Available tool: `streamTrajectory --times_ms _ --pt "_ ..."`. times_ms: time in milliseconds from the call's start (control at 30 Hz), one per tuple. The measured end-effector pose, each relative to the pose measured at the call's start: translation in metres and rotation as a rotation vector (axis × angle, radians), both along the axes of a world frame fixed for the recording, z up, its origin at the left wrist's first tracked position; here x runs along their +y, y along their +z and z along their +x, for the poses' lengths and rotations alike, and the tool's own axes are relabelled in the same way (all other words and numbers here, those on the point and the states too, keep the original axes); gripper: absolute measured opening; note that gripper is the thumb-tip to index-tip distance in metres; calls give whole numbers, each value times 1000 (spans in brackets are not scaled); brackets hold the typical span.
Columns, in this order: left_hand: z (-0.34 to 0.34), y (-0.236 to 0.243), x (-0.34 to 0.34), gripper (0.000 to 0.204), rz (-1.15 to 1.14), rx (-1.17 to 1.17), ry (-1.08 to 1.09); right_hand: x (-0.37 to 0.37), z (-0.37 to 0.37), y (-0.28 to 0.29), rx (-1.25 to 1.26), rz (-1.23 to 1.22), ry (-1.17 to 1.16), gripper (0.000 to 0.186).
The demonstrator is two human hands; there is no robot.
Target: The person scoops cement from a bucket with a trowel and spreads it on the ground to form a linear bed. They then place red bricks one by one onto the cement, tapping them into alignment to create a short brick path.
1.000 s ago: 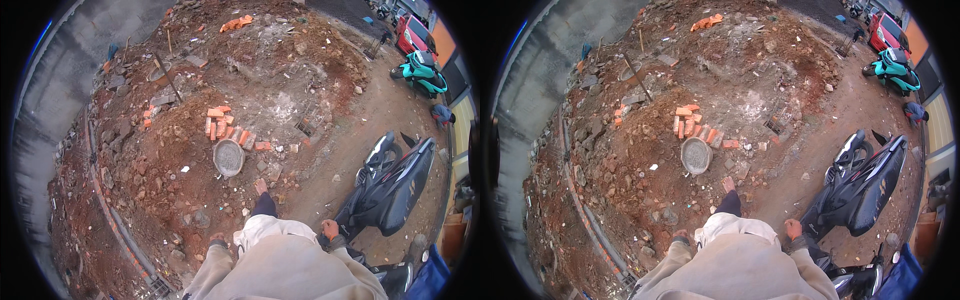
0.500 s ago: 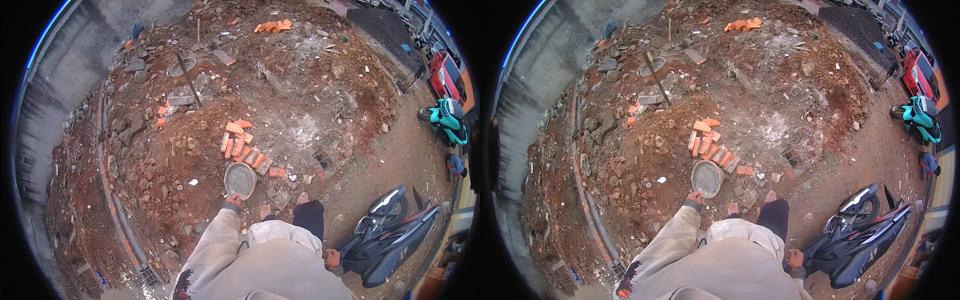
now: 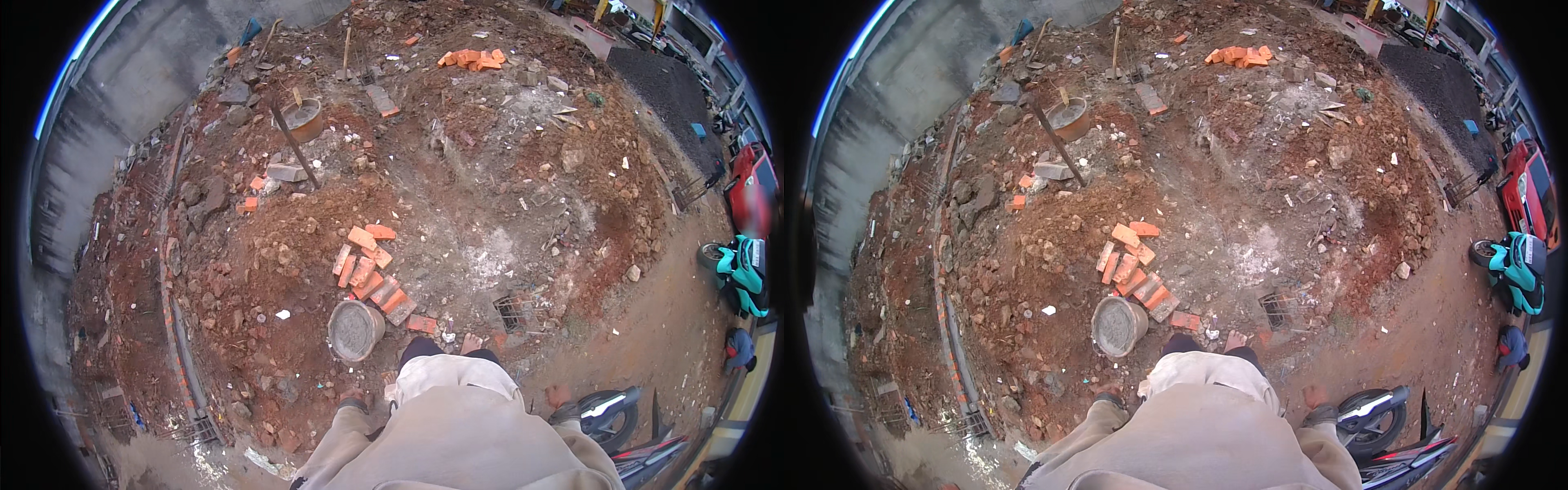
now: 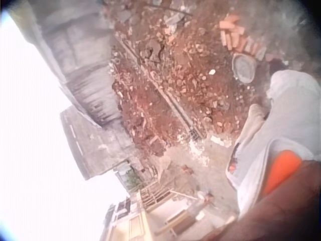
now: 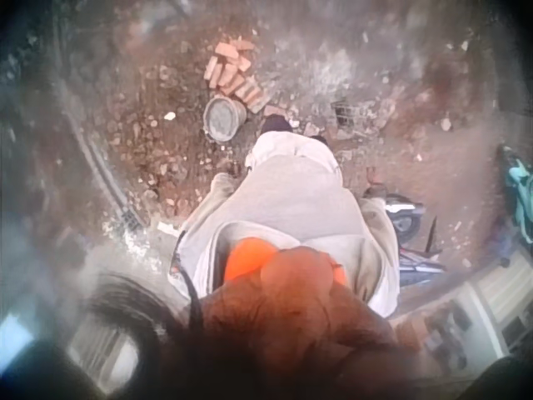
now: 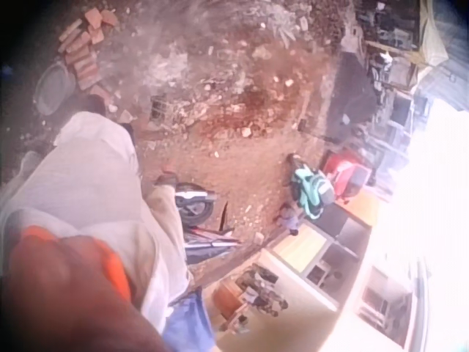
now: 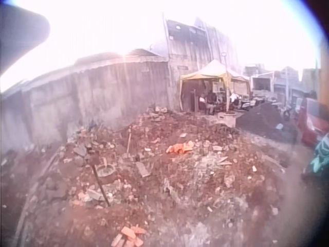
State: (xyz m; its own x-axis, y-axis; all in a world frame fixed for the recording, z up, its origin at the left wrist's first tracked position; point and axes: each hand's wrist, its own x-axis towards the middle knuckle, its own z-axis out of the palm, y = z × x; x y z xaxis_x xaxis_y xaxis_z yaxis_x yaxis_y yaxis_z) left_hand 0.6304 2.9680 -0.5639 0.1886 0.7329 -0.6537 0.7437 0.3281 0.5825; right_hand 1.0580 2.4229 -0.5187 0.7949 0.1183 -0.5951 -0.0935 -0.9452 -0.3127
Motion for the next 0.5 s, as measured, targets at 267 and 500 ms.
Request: streamTrajectory --times_ms 267,500 --pt "53 -4 -57 16 20 232 -344 241 275 177 -486 364 237 26" --pt "141 4 13 20 -40 297 -143 337 338 160 -383 291 611 24"
